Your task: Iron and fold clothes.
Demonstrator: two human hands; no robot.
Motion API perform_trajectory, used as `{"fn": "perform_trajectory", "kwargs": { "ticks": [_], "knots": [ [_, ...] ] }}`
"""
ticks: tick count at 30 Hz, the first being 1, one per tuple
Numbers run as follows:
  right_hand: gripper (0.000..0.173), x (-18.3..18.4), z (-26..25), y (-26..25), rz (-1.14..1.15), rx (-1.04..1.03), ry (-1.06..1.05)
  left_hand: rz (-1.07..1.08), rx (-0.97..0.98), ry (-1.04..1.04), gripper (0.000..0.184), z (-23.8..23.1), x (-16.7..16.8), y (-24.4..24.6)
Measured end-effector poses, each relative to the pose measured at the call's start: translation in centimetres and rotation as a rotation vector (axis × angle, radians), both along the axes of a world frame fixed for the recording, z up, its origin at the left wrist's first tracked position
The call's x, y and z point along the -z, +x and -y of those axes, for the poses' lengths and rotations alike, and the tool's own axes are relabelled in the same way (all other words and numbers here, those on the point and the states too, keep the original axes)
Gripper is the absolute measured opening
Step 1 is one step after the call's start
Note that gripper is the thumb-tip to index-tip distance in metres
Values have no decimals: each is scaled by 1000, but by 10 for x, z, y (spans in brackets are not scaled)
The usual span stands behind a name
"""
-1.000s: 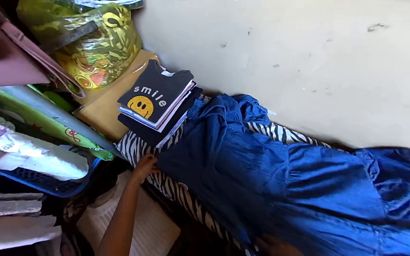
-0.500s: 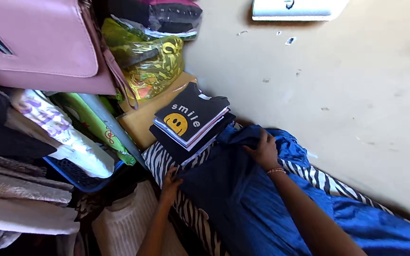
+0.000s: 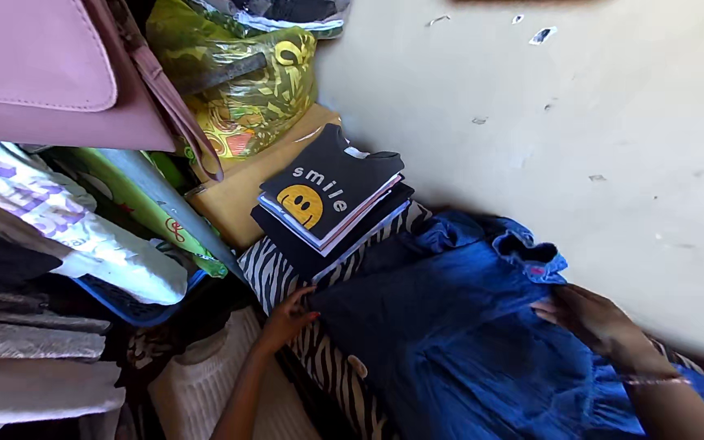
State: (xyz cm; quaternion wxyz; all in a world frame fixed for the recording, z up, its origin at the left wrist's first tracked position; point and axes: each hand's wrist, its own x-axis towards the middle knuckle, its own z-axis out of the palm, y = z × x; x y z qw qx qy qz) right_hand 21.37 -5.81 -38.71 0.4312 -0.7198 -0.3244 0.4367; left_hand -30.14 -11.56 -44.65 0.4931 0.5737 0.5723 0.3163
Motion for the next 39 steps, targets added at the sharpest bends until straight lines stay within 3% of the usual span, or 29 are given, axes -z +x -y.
{"fn": "perform_trajectory", "kwargs": {
  "ticks": [5, 8, 11, 13, 15, 19, 23, 26, 31, 34, 37, 39],
  "knots": [
    [28, -1, 9, -3, -109, 227, 208, 0, 158, -231, 48, -22, -15, -1],
    [26, 4, 13, 4, -56, 264, 155, 36, 192, -257, 43, -29, -19, 0],
    [66, -5, 40, 10, 405, 32, 250, 99, 203, -279, 41, -30, -27, 3],
    [58, -16, 66, -15, 720, -115, 508, 108, 156, -274, 29, -31, -33, 6],
    [33, -23, 97, -58, 746, -336, 723, 91, 62, -273, 22, -34, -39, 7],
    [22, 0, 151, -141, 728, -830, 806, -47, -74, -299, 29, -34, -26, 8],
    [47, 82, 200, -189, 811, -1181, 639, -98, -115, -229, 27, -32, -8, 12],
    [52, 101, 213, -195, 816, -1267, 569, -25, -208, -111, 26, -24, 5, 13],
    [48, 96, 212, -192, 761, -1241, 588, 92, -328, 85, 43, -9, 19, 25],
    [39, 73, 206, -177, 711, -919, 610, -154, -277, 101, 54, -4, 3, 23],
    [56, 44, 186, -134, 816, -626, 315, -346, -147, -29, 37, -1, -19, 13],
    [47, 35, 171, -105, 730, -732, 140, -260, -69, -159, 34, -5, -27, 10]
  ]
}}
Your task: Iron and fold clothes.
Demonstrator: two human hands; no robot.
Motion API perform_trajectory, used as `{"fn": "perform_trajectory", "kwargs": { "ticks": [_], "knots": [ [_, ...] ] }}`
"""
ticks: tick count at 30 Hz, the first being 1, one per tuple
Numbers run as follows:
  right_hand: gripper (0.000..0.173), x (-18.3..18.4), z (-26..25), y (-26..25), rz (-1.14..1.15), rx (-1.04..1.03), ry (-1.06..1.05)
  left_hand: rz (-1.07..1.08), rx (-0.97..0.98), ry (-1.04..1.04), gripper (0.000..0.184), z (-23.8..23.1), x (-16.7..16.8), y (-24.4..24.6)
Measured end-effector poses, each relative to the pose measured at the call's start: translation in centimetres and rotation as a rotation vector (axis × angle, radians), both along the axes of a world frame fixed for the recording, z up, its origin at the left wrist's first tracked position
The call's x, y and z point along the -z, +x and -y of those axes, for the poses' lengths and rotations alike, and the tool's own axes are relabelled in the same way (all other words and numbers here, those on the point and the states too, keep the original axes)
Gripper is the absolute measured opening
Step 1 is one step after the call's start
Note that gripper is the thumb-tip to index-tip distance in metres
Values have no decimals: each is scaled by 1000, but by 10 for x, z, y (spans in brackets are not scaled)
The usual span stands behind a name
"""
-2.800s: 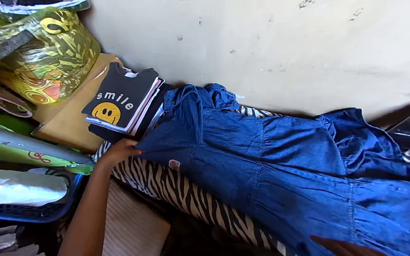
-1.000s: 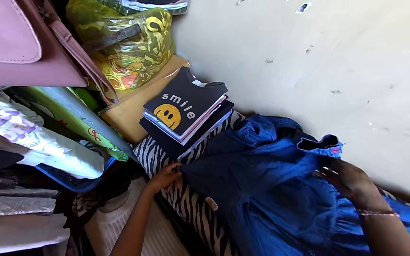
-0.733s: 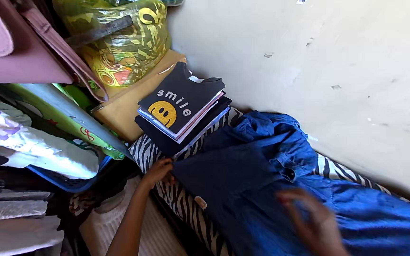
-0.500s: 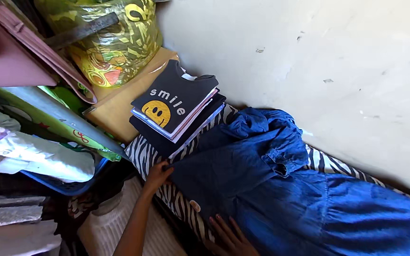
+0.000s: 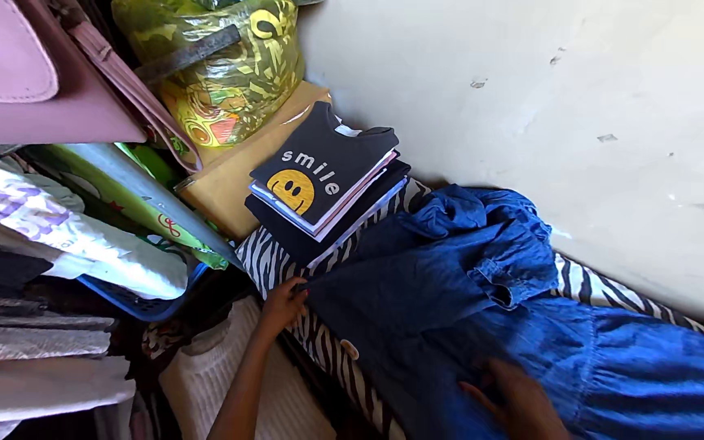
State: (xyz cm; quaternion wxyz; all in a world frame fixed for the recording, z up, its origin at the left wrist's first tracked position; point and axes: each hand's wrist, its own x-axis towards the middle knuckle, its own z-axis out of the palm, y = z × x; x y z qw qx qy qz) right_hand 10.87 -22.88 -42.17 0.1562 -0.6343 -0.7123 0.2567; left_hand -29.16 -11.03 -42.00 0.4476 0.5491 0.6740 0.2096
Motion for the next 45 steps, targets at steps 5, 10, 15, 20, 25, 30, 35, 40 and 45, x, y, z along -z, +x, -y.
{"fn": "perform_trajectory", "kwargs": {
  "ticks": [5, 10, 15, 20, 25, 30, 35, 40, 45],
  "knots": [
    [34, -21, -17, 12, -79, -236, -347, 296, -90, -125, 30, -9, 7, -7],
    [38, -18, -2, -28, 110, -92, 240, 251, -251, 78, 37, -6, 23, 9],
    [54, 52, 30, -75, 140, -402, 387, 233, -350, 468, 51, -3, 55, 28],
    [41, 56, 35, -62, -49, -159, 418, -284, -305, 729, 45, -5, 65, 29],
    [36, 20, 14, -23, -63, 77, 89, -388, 21, 948, 21, 49, 35, 80],
    [47, -7, -56, -14, -634, 323, -487, -512, 542, 632, 61, 57, 61, 124],
    [36, -11, -125, -25, -916, 737, -167, -435, 476, 637, 79, 49, 46, 155],
    [40, -4, -150, 19, -338, 708, -105, -535, 477, 547, 103, 50, 61, 159],
    [39, -45, -156, 12, -443, 595, -17, -498, 201, 502, 87, 53, 54, 205]
  ]
}}
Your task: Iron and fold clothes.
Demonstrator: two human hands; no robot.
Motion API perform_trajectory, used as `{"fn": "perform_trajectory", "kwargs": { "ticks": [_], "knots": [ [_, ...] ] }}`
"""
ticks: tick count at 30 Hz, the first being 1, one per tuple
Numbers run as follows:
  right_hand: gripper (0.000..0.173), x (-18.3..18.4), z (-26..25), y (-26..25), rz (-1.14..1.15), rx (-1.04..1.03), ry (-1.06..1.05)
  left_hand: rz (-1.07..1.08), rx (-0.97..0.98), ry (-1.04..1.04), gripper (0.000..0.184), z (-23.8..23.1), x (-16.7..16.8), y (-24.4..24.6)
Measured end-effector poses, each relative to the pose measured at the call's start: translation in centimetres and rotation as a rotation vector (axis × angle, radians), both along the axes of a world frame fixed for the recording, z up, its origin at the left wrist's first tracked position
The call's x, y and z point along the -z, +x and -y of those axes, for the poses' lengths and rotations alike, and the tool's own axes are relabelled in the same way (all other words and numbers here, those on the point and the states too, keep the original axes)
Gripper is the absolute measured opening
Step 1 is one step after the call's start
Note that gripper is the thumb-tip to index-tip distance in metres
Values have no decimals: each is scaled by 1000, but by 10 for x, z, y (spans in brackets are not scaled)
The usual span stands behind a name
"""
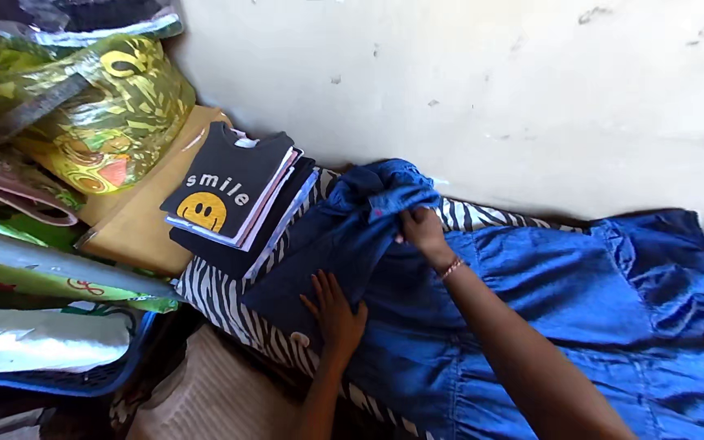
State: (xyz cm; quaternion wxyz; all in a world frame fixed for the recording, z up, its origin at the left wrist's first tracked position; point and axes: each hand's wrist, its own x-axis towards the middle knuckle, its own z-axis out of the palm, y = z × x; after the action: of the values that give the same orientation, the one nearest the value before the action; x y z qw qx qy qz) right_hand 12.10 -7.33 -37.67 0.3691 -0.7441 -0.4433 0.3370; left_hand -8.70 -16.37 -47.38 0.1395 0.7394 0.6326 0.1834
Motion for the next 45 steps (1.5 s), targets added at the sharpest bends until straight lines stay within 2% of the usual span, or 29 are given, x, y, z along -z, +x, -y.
{"fn": "perform_trajectory", "kwargs": {
  "ticks": [2, 4, 6, 8, 10, 12, 14, 16, 17, 20, 23, 25, 26, 27, 28, 30, 33, 35, 37, 39, 41, 43, 45],
  "knots": [
    [44, -6, -2, 6, -39, -54, -35, 26, 40, -6, 75, -1, 1, -1],
    [48, -4, 11, 25, -2, -223, -156, 68, 143, -49, 72, -3, -4, -13],
    [48, 11, 57, 45, 152, -531, -216, 103, 247, -7, 68, -3, -11, -25],
    [44, 24, 122, 55, 259, -764, -222, 127, 429, 215, 52, -7, -18, -29],
    [39, 36, 184, 57, 344, -780, -144, 111, 724, 277, 32, -13, -29, -30],
    [25, 50, 233, 53, 545, -612, 172, -1, 953, 99, 29, -24, -44, -29],
    [13, 63, 255, 52, 745, -426, 437, -116, 1062, -60, 40, -43, -57, -27],
    [18, 72, 267, 52, 834, -316, 537, -175, 1124, -128, 48, -60, -66, -26],
    [21, 75, 271, 52, 862, -276, 565, -182, 1144, -145, 46, -67, -68, -26],
    [22, 85, 274, 53, 912, -139, 548, -161, 1039, -66, 28, -68, -68, -26],
    [23, 91, 273, 54, 915, 45, 437, -168, 806, 308, 17, -27, -48, -17],
    [28, 83, 274, 49, 904, 87, 468, -68, 765, 509, 16, 12, -27, -3],
    [34, 80, 276, 46, 904, 48, 467, -23, 773, 522, 20, 31, -13, 3],
    [41, 83, 279, 43, 906, -15, 430, -23, 790, 451, 33, 46, 3, 5],
    [51, 94, 284, 44, 912, -75, 366, -64, 801, 360, 49, 57, 17, 4],
    [62, 113, 301, 55, 902, -102, 252, -136, 799, 296, 64, 61, 30, 2],
    [52, 98, 342, 77, 797, 91, 276, -162, 793, 279, 68, 59, 27, 2],
    [39, 79, 386, 90, 795, 311, 272, -120, 792, 264, 56, 57, 3, 16],
    [30, 62, 443, 98, 771, 538, 176, -43, 816, 232, 37, 59, -33, 55],
    [29, 51, 496, 100, 694, 759, 7, 3, 873, 168, 30, 69, -63, 116],
    [39, 54, 538, 94, 545, 962, -166, -89, 965, -14, 37, 82, -86, 189],
    [56, 67, 565, 85, 258, 1120, -267, -255, 1060, -222, 51, 95, -99, 263],
    [60, 85, 570, 78, -91, 1219, -149, -274, 1145, -322, 59, 109, -98, 329]
  ]
}}
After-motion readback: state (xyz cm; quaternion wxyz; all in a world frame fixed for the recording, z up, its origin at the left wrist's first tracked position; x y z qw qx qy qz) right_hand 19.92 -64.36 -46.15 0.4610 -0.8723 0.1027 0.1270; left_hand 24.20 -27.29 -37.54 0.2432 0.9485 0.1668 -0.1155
